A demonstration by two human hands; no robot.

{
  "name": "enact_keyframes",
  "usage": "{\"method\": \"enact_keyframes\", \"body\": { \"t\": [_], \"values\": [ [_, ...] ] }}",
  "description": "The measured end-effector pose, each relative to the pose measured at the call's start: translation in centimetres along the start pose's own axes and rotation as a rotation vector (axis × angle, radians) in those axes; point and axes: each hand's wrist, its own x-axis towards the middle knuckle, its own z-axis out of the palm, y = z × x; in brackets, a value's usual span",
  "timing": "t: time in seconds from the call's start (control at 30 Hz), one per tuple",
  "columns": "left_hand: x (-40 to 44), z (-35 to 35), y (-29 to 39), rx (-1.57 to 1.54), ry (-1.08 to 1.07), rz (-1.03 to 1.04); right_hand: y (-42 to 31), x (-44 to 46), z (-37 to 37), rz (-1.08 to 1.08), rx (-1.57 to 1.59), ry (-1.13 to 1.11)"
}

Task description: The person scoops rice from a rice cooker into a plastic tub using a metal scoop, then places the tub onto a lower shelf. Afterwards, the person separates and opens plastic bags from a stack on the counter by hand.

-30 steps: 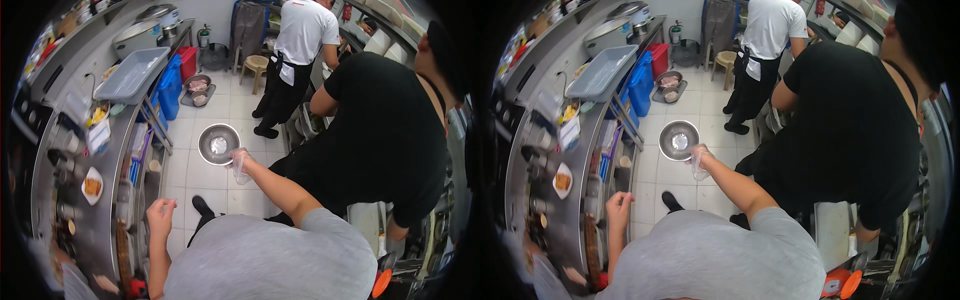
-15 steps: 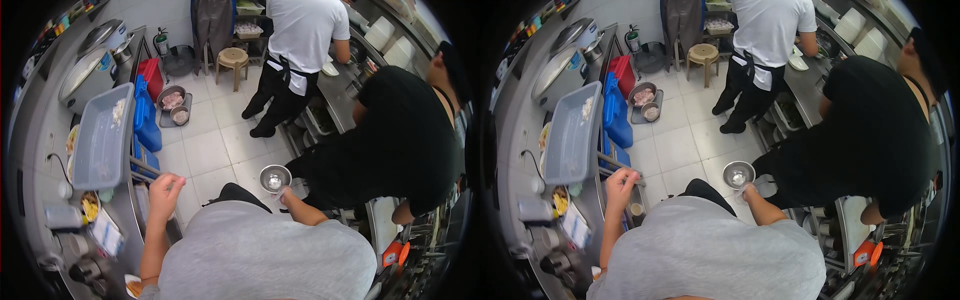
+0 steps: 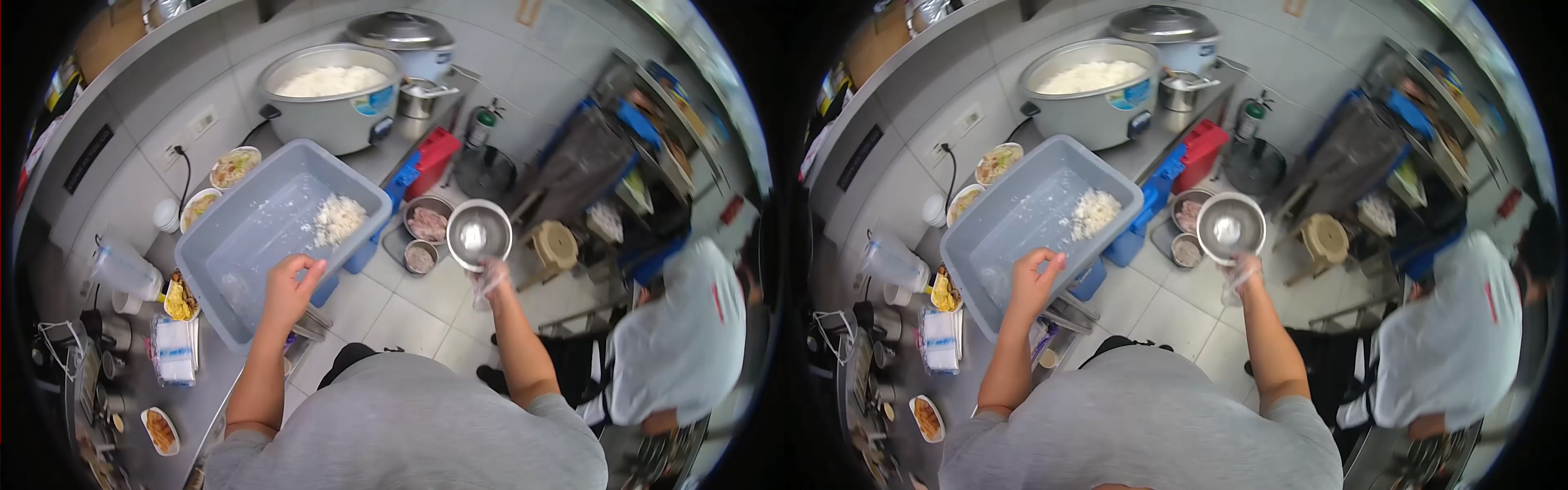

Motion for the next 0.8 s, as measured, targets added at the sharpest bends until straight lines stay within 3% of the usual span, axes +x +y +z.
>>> {"method": "enact_keyframes", "body": {
  "t": [0.07, 0.13, 0.23, 0.4, 0.47, 0.5, 0.57, 0.67, 0.7, 0.8],
  "values": [
    [2.5, -0.2, -0.4, -0.012, 0.118, -0.095, -6.0, -0.6, 9.7, -0.19, -0.213, -0.126],
    [5.5, -0.9, -2.1, 0.063, 0.193, -0.118, -10.3, 0.1, 17.6, -0.246, -0.236, -0.196],
    [9.5, -1.2, -3.5, 0.118, 0.282, -0.136, -14.6, 0.5, 25.5, -0.414, -0.272, -0.41],
    [21.4, -0.8, -5.9, 0.015, 0.383, -0.143, -20.0, 2.3, 34.9, -0.668, -0.492, -0.455],
    [27.1, 0.1, -7.9, 0.034, 0.412, -0.114, -22.1, 7.6, 39.7, -0.914, -0.582, -0.57],
    [29.8, 0.8, -9.2, 0.081, 0.432, -0.118, -22.9, 7.6, 42.3, -1.026, -0.692, -0.52],
    [35.2, 2.3, -11.0, 0.184, 0.578, -0.208, -24.2, 10.4, 48.4, -1.351, -0.998, -0.433],
    [40.7, 5.0, -12.5, 0.222, 0.735, -0.443, -24.0, 16.9, 57.8, -1.619, -1.215, -0.469],
    [41.8, 5.4, -13.4, 0.096, 0.737, -0.429, -23.2, 19.2, 60.5, -1.732, -1.244, -0.474],
    [42.6, 7.1, -13.2, -0.379, 0.7, -0.397, -22.0, 20.7, 66.9, -1.65, -1.576, -0.384]
  ]
}}
